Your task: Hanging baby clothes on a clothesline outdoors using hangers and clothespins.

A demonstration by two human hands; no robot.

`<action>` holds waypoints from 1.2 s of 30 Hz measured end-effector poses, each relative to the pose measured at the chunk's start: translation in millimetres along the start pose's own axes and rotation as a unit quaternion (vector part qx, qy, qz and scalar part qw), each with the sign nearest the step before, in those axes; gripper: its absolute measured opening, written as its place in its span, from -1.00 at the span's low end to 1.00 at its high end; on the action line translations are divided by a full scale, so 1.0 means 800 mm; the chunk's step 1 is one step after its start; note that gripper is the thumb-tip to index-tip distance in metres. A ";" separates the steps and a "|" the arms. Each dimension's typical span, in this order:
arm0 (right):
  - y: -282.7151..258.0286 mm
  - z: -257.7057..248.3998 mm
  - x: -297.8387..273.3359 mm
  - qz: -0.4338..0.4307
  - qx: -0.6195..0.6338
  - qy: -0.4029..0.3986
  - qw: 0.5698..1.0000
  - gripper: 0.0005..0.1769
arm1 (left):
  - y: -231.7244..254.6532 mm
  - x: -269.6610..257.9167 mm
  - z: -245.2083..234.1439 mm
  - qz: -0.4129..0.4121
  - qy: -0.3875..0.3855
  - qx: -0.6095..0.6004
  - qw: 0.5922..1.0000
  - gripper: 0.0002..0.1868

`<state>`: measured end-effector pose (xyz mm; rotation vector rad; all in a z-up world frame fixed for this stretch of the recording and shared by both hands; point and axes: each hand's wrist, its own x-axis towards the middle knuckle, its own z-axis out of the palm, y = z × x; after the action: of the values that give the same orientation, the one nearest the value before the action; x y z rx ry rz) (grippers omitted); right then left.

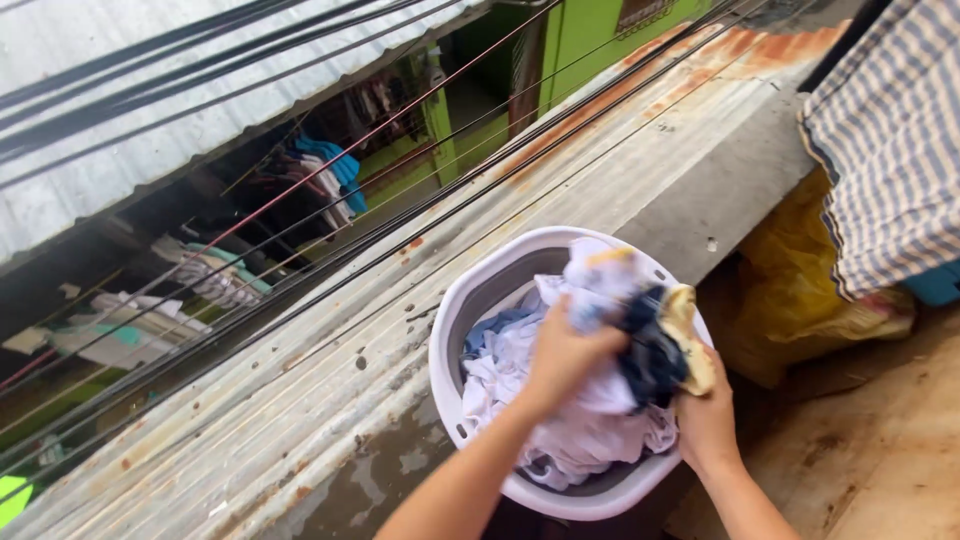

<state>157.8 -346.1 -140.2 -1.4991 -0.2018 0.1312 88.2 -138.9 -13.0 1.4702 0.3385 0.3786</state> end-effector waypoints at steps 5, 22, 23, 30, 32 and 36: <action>-0.026 0.013 -0.002 0.082 0.128 0.055 0.987 -0.50 | -0.042 -0.038 0.042 -0.008 0.038 0.012 0.999 -0.25; 0.000 0.045 0.018 0.097 0.071 0.073 0.990 -0.31 | -0.173 0.061 -0.102 -0.271 0.004 0.222 0.937 0.28; 0.005 0.049 0.017 0.093 0.052 0.094 0.990 -0.31 | -0.173 0.055 -0.089 -0.237 0.024 0.229 0.944 0.20; 0.013 0.063 0.015 -0.004 0.024 0.123 0.992 -0.43 | -0.078 -0.016 0.000 -0.027 0.101 0.295 0.950 -0.27; 0.008 0.068 0.021 -0.008 0.007 0.126 0.992 -0.55 | -0.072 -0.020 0.014 0.014 0.099 0.315 0.944 -0.36; 0.028 0.042 0.022 0.071 0.119 0.123 0.983 -0.66 | -0.052 -0.046 0.042 0.112 0.051 0.368 0.921 -0.58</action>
<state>168.5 -308.5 -159.6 -1.2771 0.1182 0.0800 72.0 -188.2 -51.9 2.2469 0.4210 0.5462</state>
